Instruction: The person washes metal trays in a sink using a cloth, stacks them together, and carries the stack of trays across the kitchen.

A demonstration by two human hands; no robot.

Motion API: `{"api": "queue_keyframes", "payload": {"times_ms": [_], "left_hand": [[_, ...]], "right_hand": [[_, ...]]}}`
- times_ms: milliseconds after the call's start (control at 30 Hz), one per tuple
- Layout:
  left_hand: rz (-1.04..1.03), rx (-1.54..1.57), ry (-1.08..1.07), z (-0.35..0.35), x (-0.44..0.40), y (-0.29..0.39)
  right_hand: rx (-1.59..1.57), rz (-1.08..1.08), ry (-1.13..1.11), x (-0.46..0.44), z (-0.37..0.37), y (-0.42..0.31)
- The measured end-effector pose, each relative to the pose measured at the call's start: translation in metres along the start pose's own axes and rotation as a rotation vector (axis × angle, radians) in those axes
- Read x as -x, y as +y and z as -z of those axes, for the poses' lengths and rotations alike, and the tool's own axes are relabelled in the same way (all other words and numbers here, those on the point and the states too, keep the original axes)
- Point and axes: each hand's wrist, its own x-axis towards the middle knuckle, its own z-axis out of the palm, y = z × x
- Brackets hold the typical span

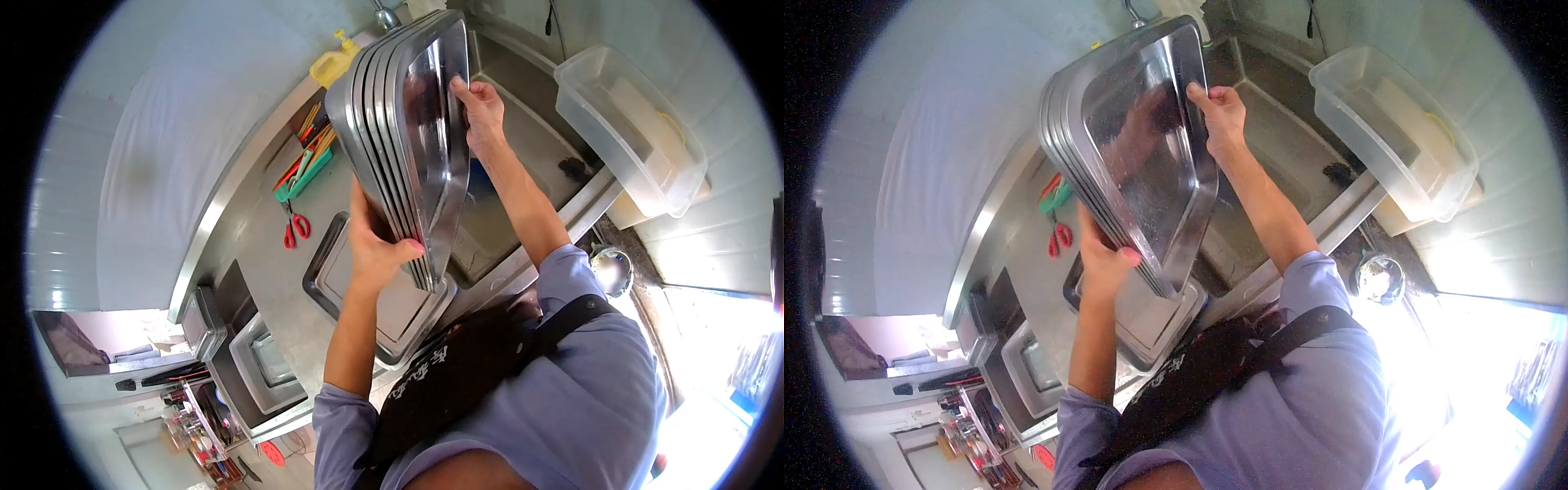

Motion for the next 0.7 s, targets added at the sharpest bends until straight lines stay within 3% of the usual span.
{"api": "queue_keyframes", "payload": {"times_ms": [700], "left_hand": [[0.089, 0.018, 0.185, 0.058, -0.019, 0.002]], "right_hand": [[-0.15, -0.07, -0.194, 0.009, -0.001, -0.004]]}}
